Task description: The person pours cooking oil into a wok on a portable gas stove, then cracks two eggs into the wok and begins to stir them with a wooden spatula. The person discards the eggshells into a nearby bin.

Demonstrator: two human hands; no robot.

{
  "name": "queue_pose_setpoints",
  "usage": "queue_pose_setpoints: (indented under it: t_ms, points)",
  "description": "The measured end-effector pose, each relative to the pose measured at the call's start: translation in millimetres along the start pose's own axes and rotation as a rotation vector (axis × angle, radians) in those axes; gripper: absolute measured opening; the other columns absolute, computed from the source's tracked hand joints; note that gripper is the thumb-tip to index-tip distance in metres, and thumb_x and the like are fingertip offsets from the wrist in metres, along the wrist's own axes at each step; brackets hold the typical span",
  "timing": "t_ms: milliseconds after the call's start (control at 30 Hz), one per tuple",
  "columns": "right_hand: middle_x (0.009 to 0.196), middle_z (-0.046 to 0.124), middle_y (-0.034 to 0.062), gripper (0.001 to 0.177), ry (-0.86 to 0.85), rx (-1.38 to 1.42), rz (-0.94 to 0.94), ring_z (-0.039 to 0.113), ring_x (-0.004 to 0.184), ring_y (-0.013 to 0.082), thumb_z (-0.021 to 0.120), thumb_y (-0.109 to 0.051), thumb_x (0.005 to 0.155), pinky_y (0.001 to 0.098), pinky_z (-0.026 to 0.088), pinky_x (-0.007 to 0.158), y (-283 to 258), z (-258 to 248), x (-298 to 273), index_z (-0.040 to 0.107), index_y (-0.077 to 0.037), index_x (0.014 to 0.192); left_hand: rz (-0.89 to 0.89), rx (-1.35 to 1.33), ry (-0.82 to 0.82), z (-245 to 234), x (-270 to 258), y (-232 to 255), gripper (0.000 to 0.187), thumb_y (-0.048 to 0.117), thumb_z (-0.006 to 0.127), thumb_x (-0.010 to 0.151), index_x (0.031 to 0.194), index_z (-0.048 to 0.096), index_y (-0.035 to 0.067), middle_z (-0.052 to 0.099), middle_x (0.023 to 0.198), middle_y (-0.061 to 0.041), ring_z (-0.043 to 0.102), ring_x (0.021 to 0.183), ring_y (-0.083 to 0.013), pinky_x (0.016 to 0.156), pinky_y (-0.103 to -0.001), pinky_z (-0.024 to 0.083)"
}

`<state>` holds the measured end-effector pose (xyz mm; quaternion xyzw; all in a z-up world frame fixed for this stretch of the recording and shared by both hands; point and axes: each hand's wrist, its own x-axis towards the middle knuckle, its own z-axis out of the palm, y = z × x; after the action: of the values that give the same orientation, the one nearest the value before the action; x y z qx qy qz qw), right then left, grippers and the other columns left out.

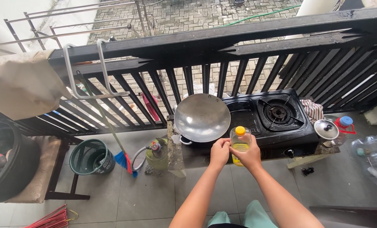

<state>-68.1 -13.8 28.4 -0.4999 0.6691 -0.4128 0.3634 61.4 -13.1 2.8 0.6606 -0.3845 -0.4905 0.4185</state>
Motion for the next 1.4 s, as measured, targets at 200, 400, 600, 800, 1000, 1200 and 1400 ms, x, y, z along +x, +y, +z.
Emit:
queue_pose_setpoints:
  t_ms: [200,400,600,800,1000,1200,1400]
  points:
    - [0.114,0.073,0.0075,0.087,-0.017,-0.013,0.020,0.067,0.116,0.0316,0.103,-0.033,0.051,0.0471,0.051,0.101,-2.9,0.5,5.8,0.059,-0.025,0.125,0.017,-0.019,0.006,1.3,1.1,3.7,0.030,0.023,0.058,0.092,0.113,0.079,0.018,0.078,0.094,-0.008,0.074,0.092,-0.0220,0.082,-0.035,0.057]
    - [0.111,0.075,0.0023,0.076,-0.060,0.047,-0.017,0.066,0.119,0.0279,0.104,-0.031,0.051,0.0458,0.048,0.105,3.9,8.6,12.7,0.061,-0.023,0.114,0.005,-0.005,0.034,-3.4,2.6,9.8,0.031,0.025,0.058,0.091,0.111,0.079,0.017,0.078,0.092,-0.008,0.074,0.094,-0.0237,0.084,-0.037,0.057]
    - [0.110,0.075,-0.0011,0.074,-0.069,0.019,-0.028,0.066,0.119,0.0237,0.103,-0.035,0.053,0.0441,0.049,0.105,3.9,11.7,19.5,0.061,-0.024,0.112,0.006,0.014,0.067,-4.8,3.1,20.3,0.032,0.026,0.056,0.091,0.111,0.079,0.017,0.078,0.099,-0.008,0.072,0.104,-0.0291,0.089,-0.041,0.056]
    - [0.110,0.073,0.0046,0.069,-0.085,0.025,-0.026,0.066,0.118,0.0273,0.100,-0.033,0.058,0.0457,0.049,0.103,-13.9,1.9,19.4,0.061,-0.020,0.113,-0.025,0.006,0.079,2.5,11.8,20.6,0.033,0.026,0.054,0.090,0.111,0.078,0.016,0.078,0.101,-0.007,0.071,0.106,-0.0287,0.091,-0.040,0.056]
    - [0.110,0.072,0.0077,0.071,-0.120,0.014,-0.082,0.066,0.118,0.0304,0.102,-0.030,0.054,0.0474,0.049,0.102,-9.7,-2.3,34.2,0.063,-0.018,0.113,-0.039,0.024,0.113,11.5,17.0,23.3,0.033,0.027,0.054,0.090,0.110,0.079,0.018,0.078,0.101,-0.006,0.071,0.107,-0.0281,0.092,-0.041,0.056]
    - [0.109,0.072,0.0065,0.069,-0.166,0.040,-0.053,0.066,0.117,0.0292,0.101,-0.030,0.056,0.0459,0.049,0.101,-22.4,-11.0,42.9,0.063,-0.019,0.113,-0.021,0.011,0.139,18.4,11.3,42.9,0.035,0.025,0.052,0.092,0.115,0.077,0.016,0.077,0.106,-0.010,0.069,0.112,-0.0311,0.096,-0.043,0.054]
    - [0.113,0.072,0.0096,0.072,-0.203,0.042,-0.031,0.065,0.119,0.0315,0.098,-0.027,0.058,0.0482,0.049,0.102,-21.8,-19.5,52.4,0.060,-0.017,0.118,-0.017,0.011,0.178,34.5,19.5,38.2,0.033,0.025,0.050,0.093,0.111,0.077,0.018,0.077,0.106,-0.009,0.068,0.113,-0.0312,0.097,-0.045,0.054]
